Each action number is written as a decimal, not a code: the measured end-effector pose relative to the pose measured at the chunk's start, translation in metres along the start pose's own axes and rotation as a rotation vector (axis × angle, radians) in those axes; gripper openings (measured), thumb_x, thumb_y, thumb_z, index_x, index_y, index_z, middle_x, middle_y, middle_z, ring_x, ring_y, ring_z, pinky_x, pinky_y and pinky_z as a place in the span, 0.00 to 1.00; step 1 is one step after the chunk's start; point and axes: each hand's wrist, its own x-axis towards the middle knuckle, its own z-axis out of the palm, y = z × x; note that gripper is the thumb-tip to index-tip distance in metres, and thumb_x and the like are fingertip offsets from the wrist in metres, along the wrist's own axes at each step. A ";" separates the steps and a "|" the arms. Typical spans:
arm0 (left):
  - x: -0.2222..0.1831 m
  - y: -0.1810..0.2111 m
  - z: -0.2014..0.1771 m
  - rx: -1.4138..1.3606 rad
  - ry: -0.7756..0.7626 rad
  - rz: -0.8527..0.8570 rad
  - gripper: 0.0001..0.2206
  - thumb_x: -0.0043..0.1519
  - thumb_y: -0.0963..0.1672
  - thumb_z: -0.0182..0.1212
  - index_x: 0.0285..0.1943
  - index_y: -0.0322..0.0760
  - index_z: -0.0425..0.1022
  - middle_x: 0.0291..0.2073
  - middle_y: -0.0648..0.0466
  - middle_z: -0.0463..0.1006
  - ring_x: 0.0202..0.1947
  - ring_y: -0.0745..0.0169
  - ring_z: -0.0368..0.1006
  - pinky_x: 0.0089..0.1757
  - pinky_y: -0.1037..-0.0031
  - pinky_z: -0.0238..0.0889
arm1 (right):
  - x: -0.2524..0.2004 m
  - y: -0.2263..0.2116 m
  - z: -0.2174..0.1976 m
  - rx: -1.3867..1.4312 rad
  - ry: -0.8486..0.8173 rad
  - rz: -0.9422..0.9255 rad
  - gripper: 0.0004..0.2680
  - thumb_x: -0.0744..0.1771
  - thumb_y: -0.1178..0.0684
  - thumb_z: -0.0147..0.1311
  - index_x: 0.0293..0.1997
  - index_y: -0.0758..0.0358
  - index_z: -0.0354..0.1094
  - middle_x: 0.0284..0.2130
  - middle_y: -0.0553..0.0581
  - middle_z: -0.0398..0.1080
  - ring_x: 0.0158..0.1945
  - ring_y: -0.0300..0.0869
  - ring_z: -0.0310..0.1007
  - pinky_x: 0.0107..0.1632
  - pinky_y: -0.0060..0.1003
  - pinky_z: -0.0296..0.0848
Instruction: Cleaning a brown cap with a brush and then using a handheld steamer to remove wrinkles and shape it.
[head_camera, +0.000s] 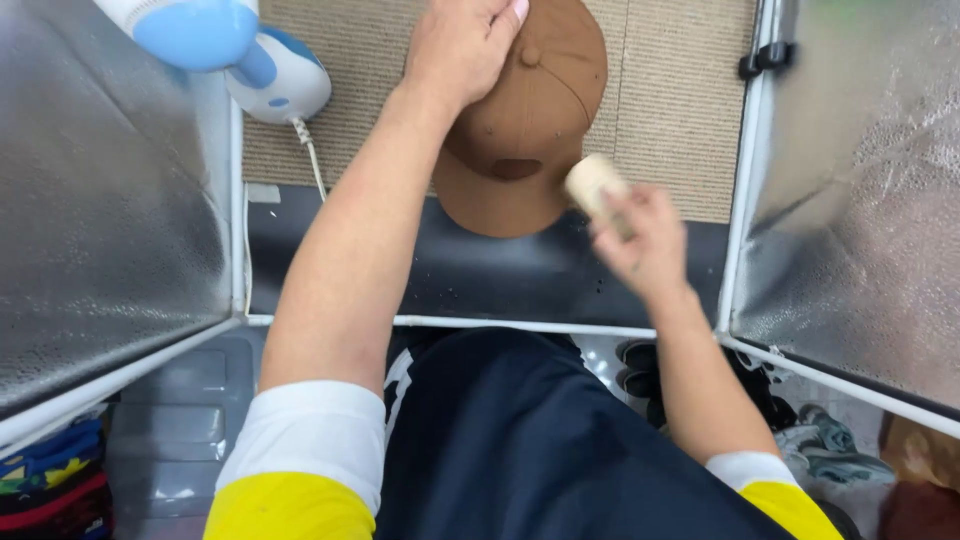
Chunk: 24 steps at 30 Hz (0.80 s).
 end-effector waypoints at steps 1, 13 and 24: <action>-0.003 0.007 -0.005 -0.054 -0.030 -0.008 0.12 0.67 0.49 0.50 0.42 0.45 0.79 0.38 0.51 0.82 0.38 0.40 0.74 0.34 0.53 0.64 | -0.002 -0.026 -0.002 0.065 -0.122 -0.042 0.17 0.64 0.44 0.64 0.59 0.51 0.73 0.51 0.64 0.68 0.48 0.56 0.72 0.46 0.49 0.73; 0.000 -0.009 0.005 -0.026 -0.027 0.053 0.16 0.70 0.48 0.51 0.59 0.42 0.80 0.55 0.51 0.81 0.53 0.43 0.73 0.51 0.57 0.63 | 0.063 -0.047 0.021 0.249 -0.270 -0.425 0.15 0.63 0.49 0.67 0.56 0.49 0.76 0.44 0.59 0.73 0.43 0.54 0.74 0.46 0.50 0.69; 0.000 0.000 -0.001 -0.039 -0.114 -0.102 0.19 0.70 0.51 0.48 0.64 0.46 0.78 0.64 0.50 0.73 0.62 0.44 0.67 0.59 0.54 0.57 | 0.038 -0.060 -0.008 0.170 -0.091 -0.204 0.15 0.65 0.48 0.64 0.57 0.52 0.73 0.49 0.62 0.72 0.46 0.55 0.74 0.47 0.48 0.72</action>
